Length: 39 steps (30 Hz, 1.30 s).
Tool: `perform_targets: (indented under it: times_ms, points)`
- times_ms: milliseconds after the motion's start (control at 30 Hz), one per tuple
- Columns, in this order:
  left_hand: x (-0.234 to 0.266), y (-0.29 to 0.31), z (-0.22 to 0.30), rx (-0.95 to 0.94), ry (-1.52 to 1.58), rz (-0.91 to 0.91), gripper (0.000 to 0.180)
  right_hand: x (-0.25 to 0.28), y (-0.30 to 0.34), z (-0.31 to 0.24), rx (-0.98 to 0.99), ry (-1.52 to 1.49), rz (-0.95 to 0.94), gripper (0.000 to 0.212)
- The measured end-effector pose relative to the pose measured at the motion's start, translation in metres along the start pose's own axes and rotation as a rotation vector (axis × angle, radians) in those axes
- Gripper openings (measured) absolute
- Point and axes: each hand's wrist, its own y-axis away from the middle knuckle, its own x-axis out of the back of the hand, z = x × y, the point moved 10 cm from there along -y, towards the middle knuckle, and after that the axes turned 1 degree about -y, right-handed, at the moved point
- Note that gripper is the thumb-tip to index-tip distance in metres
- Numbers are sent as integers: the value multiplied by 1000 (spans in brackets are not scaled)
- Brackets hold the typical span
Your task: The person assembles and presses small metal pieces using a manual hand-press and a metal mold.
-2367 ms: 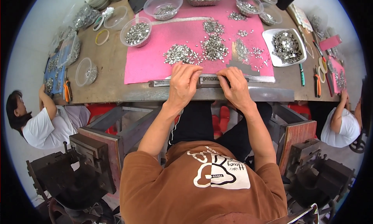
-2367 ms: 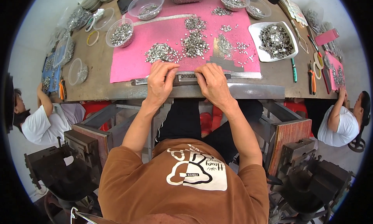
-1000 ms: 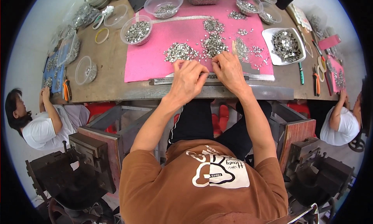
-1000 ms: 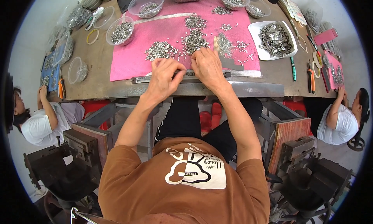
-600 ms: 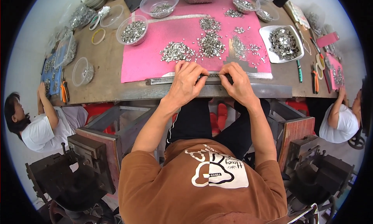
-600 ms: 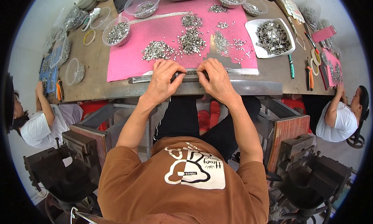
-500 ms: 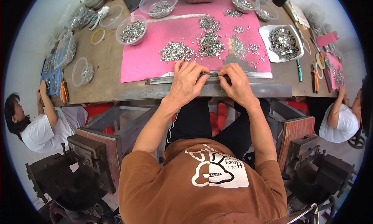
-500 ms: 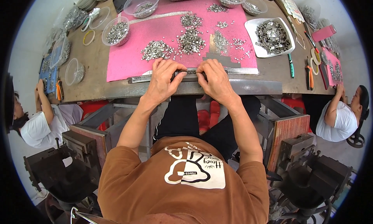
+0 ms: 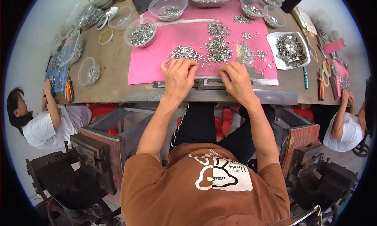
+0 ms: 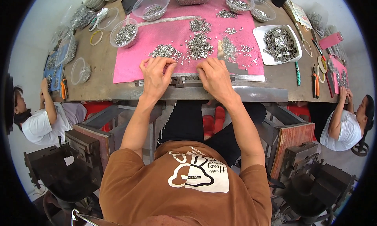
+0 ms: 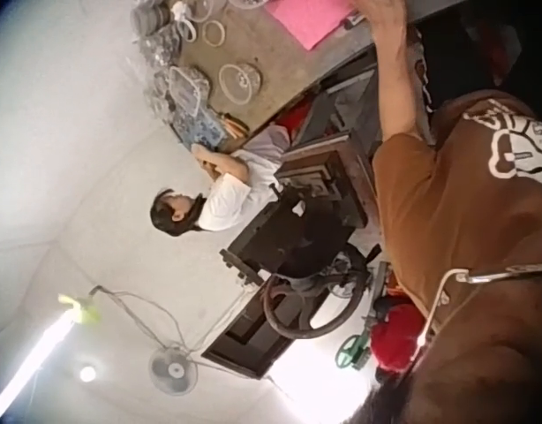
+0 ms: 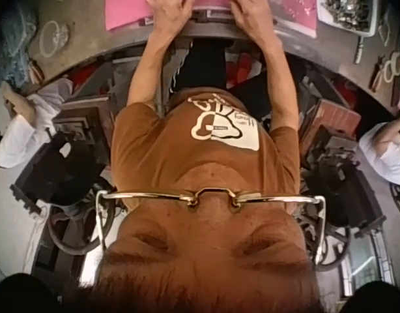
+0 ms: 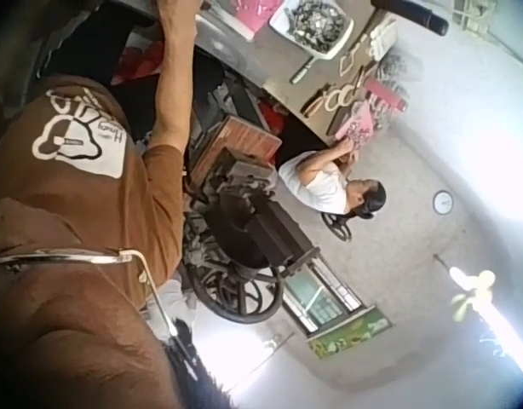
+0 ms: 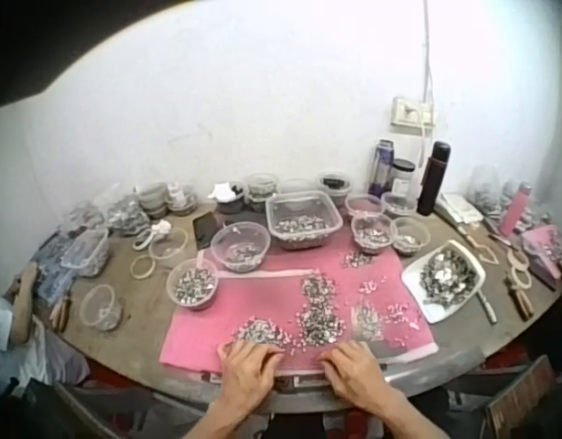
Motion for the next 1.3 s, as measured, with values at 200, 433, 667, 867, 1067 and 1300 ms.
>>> perform_targets:
  times_ms: [200, 433, 667, 867, 1067, 1300]
  points:
    - [-13, -9, -1, -40, -59, -118, 9, -30, -26, 6, -13, 60, 43, 8]
    - [-24, -11, 4, -53, -120, -127, 10, -40, -29, 14, -35, 68, -72, 8]
    - [-26, -14, 10, -109, -170, -113, 5, -47, -34, 17, -2, 36, -159, 8]
    - [-24, -7, 29, -139, 11, -100, 7, -18, -24, 19, 24, -13, -123, 7]
    - [-37, 11, 65, -228, 168, -131, 10, 15, 16, 27, -118, -149, -102, 9]
    - [-49, 16, 77, -271, 115, -147, 10, 20, 34, 10, -34, -70, -9, 15]
